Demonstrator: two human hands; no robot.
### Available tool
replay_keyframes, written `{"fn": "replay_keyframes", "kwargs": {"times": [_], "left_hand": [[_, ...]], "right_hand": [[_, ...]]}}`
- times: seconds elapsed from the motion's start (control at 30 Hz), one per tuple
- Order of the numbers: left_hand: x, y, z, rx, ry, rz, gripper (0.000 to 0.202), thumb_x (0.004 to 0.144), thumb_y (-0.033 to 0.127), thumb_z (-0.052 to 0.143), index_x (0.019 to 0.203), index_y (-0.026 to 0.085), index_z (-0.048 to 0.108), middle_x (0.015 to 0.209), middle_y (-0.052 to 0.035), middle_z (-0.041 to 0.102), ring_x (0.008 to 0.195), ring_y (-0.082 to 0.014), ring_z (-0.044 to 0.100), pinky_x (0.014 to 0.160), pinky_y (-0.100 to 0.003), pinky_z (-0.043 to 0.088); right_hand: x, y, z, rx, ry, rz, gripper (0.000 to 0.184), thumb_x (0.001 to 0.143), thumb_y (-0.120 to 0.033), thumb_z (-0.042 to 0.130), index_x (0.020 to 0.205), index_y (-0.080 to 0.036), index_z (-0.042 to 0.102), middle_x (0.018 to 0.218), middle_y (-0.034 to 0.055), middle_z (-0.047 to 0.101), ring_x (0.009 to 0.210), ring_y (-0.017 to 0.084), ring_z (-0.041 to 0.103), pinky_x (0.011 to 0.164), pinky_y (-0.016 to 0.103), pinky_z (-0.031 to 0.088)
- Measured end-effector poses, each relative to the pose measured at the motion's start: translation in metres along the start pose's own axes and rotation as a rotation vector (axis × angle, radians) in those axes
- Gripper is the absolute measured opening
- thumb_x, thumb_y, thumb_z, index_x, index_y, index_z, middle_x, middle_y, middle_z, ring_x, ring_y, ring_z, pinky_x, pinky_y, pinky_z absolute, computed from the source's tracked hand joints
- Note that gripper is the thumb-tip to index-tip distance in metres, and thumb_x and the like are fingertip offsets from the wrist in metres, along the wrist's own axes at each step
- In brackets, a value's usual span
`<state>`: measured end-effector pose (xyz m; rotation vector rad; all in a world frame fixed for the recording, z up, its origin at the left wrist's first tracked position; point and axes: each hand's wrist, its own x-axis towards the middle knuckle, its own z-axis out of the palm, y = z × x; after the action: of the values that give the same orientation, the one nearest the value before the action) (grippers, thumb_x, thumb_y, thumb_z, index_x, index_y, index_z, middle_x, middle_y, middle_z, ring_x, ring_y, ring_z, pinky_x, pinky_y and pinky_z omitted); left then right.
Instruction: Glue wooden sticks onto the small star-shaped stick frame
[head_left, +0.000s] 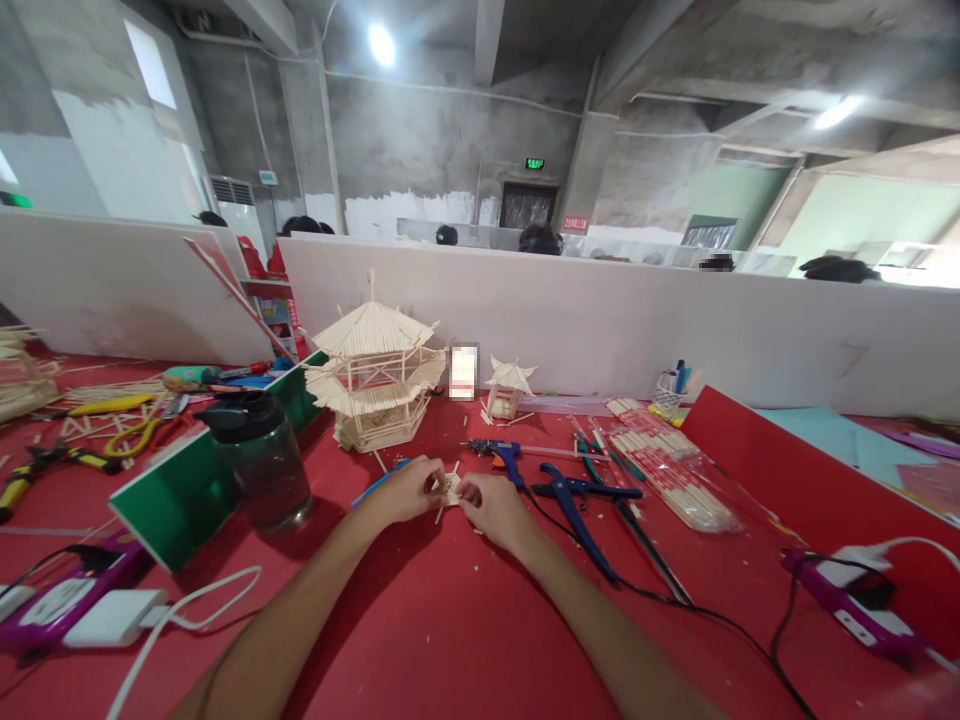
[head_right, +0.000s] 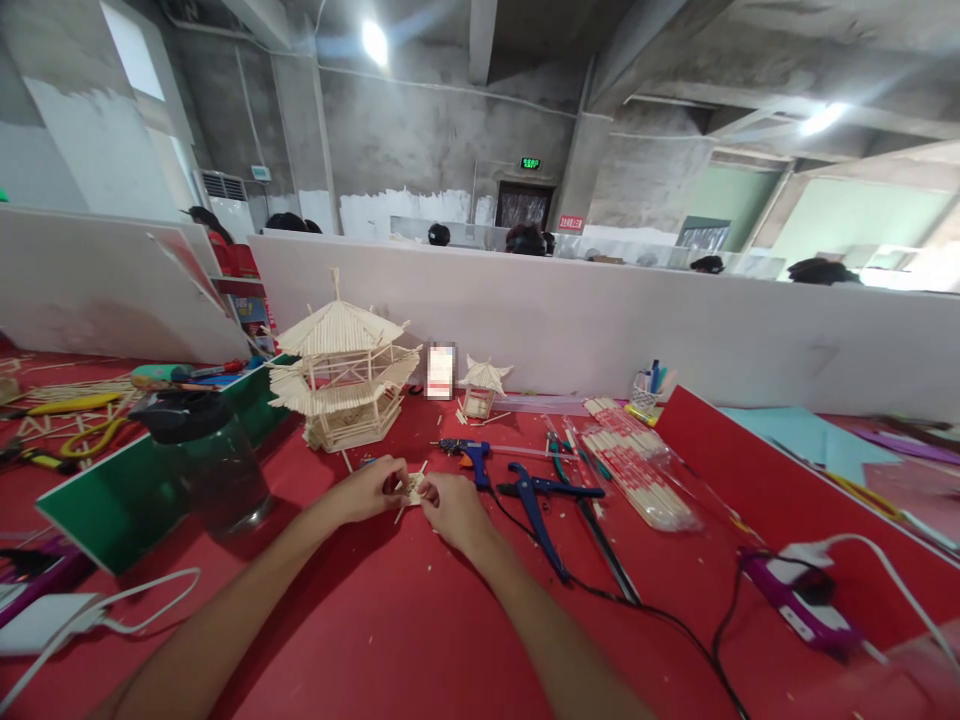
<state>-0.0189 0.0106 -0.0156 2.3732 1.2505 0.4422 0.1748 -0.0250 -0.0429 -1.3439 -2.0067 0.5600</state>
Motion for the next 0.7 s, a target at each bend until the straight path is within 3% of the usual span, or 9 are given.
{"fn": "replay_keyframes", "kwargs": {"times": [0.43,0.7], "left_hand": [[-0.001,-0.009,0.0,0.012,0.003,0.046,0.025,0.082,0.042,0.064,0.092,0.019,0.062,0.086,-0.0026,0.059,0.079,-0.0176,0.057,0.071,-0.027,0.043],[-0.006,0.013,-0.005,0.061,0.088,0.113,0.031,0.093,0.046,0.05,0.096,0.02,0.067,0.094,-0.0059,0.062,0.077,-0.0165,0.058,0.07,-0.027,0.042]], "right_hand": [[0.0,-0.009,-0.009,-0.177,-0.054,-0.084,0.014,0.082,-0.008,0.065,0.081,-0.02,0.073,0.082,0.0025,0.07,0.079,0.015,0.063,0.072,0.023,0.04],[-0.003,-0.008,-0.02,-0.146,0.014,-0.105,0.011,0.085,-0.011,0.064,0.082,-0.019,0.071,0.083,0.0022,0.07,0.08,0.015,0.062,0.074,0.023,0.041]]}}
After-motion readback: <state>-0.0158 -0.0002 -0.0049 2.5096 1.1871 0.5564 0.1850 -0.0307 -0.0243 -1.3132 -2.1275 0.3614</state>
